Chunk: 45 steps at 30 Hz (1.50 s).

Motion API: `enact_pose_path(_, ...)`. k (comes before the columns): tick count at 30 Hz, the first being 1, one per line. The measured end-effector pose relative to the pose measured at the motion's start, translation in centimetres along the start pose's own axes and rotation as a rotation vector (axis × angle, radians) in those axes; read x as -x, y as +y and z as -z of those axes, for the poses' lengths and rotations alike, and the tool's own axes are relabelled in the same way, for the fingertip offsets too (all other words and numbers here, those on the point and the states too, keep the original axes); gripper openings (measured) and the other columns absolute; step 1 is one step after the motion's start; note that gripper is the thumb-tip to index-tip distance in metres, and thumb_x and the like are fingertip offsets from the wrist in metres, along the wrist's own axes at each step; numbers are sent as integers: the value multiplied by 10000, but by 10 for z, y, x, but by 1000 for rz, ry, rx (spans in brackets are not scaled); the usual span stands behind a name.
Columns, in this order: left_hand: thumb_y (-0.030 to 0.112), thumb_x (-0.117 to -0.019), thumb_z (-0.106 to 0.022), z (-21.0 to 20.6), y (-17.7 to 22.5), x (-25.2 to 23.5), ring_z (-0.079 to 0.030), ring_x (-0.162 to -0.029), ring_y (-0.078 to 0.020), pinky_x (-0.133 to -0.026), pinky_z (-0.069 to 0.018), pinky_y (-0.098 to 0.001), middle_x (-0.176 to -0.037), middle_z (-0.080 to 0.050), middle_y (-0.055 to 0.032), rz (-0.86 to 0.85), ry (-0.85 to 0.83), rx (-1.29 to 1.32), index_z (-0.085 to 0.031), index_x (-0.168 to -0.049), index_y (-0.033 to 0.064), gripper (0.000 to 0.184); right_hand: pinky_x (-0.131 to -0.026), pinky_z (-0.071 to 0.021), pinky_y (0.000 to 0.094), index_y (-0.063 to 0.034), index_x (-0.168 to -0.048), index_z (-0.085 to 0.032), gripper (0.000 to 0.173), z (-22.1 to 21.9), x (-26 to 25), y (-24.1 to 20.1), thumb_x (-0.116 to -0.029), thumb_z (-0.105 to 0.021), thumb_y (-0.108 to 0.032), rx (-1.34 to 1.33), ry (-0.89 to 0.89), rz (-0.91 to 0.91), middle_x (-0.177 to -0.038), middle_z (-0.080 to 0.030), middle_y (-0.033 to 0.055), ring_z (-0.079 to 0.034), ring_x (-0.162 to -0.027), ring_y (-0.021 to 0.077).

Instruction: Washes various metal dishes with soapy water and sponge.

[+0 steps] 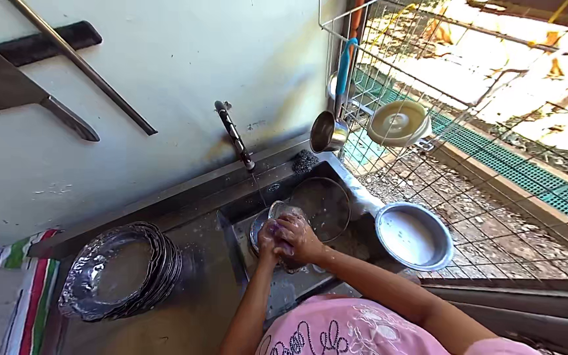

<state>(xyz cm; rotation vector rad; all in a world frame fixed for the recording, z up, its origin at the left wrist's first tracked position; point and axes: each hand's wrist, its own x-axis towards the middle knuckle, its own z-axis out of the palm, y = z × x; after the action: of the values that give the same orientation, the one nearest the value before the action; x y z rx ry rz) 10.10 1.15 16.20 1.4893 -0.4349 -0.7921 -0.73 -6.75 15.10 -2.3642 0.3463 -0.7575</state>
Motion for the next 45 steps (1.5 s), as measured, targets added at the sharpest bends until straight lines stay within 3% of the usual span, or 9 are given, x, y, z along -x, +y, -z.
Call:
enact_pose_path(5,82,-982,-634,2,16,22,-642,-1009,-211,-952,-495,-353,-1068,-679,-256,-124,-93,-375,-627,-1155,-170,305,-1103,-454,487,82,-1244,-672,386,37,-42,48,-1007,-625,-220,-288,3,-558,-1248,-683,257,-638,-1220,345)
enact_pose_path(11,-84,-859,-643,19,0,28,-599,-1096,-148,-989,-487,-274,-1205,-607,-259,-94,-178,-265,-462,-1306,-209,498,-984,-502,614,-1,-971,-776,238,16,-18,-15,-854,-744,-206,-36,-28,-4,-1114,-725,236,-659,-1139,437)
enact_pose_path(17,71,-792,-815,24,25,35,-640,-1129,-262,-1024,-482,-375,-1193,-659,-287,-74,-192,-474,-592,-1257,-159,565,-1040,-472,567,110,-1131,-678,396,36,-57,20,-885,-749,-192,-171,-133,-471,-1146,-682,298,-643,-1141,421)
enact_pose_path(22,-37,-867,-634,37,8,38,-611,-921,10,-856,-517,-174,-1019,-644,-86,-96,-109,-174,-511,-1223,-171,399,-1002,-499,573,-18,-1039,-761,309,12,-40,-15,-871,-754,-278,-170,-149,236,-1114,-735,205,-675,-1118,388)
enact_pose_path(28,242,-1118,-374,53,28,40,-533,-1267,-253,-1093,-413,-409,-1392,-540,-271,90,394,-57,-517,-1364,-121,461,-1036,-492,359,46,-1267,-658,340,1,-44,53,-1010,-586,-166,-686,-23,-593,-1236,-692,171,-645,-1149,169)
enact_pose_path(33,344,-1133,-309,50,7,30,-505,-1333,-298,-1096,-423,-487,-1477,-483,-244,237,669,283,-429,-1476,-37,527,-1129,-419,583,18,-1182,-735,390,-51,19,-4,-932,-626,-260,-229,127,-84,-1336,-657,237,-567,-1322,421)
enact_pose_path(36,289,-1131,-316,40,0,34,-608,-1006,-202,-880,-524,-382,-1156,-606,-185,208,560,195,-492,-1337,-53,437,-1053,-449,651,-98,-1162,-770,329,-46,-8,-34,-869,-681,-218,-107,-101,165,-1362,-665,156,-553,-1331,442)
enact_pose_path(40,289,-1113,-413,38,27,49,-481,-1345,-311,-1133,-367,-485,-1459,-494,-273,208,489,-12,-490,-1408,-93,489,-1167,-393,495,31,-1251,-694,412,-22,-62,8,-952,-657,-251,-371,-257,-201,-1359,-637,225,-547,-1349,344)
enact_pose_path(45,345,-1121,-360,62,15,35,-509,-1323,-293,-1119,-398,-472,-1442,-510,-274,140,591,94,-499,-1395,-99,540,-1207,-346,521,61,-1401,-572,529,-38,-7,-2,-990,-599,-271,-313,-150,-348,-1472,-531,278,-468,-1421,392)
